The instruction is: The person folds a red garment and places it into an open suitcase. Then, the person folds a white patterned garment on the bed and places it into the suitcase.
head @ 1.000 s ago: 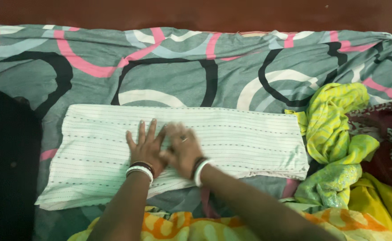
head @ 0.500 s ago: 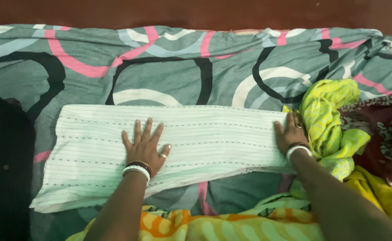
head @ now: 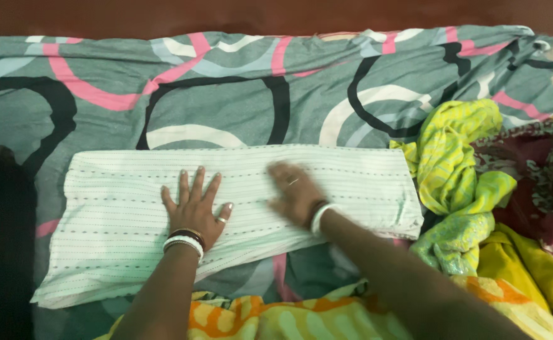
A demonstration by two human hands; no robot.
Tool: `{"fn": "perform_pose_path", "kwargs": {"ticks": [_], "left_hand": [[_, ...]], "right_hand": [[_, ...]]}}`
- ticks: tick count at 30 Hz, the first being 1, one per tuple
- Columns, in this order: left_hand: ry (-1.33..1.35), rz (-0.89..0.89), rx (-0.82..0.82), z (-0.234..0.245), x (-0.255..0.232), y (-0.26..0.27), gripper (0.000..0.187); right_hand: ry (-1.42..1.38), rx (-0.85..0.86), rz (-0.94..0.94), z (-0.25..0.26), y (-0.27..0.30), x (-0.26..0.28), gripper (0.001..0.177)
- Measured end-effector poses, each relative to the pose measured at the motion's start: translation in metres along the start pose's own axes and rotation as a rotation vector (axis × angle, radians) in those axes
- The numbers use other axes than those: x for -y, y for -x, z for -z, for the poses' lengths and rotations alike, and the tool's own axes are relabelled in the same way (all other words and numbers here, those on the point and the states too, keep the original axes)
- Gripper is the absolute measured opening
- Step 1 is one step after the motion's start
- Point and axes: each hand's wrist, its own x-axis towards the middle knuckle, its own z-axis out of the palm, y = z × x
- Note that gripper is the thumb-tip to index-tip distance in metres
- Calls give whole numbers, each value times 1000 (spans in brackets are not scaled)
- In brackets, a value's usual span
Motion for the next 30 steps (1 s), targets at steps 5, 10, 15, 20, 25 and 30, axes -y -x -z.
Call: {"fn": "perform_pose_path", "kwargs": {"ticks": [5, 10, 15, 20, 25, 30], "left_hand": [[-15, 0, 11, 0, 0, -2, 72], [-14, -4, -9, -1, 0, -3, 73], [13, -10, -52, -5, 1, -2, 74], [-52, -14, 33, 0, 1, -3, 87], [32, -11, 3, -3, 2, -2, 72], [-7, -4, 30, 0, 1, -2, 72]], "right_hand": [[62, -289, -446, 16, 60, -175, 79], [-71, -338, -584, 24, 60, -192, 80], [-68, -193, -231, 9, 1, -34, 85], [28, -1, 308, -22, 6, 86, 78], [101, -61, -106, 3, -10, -9, 80], [-11, -350, -526, 38, 64, -166, 74]]}}
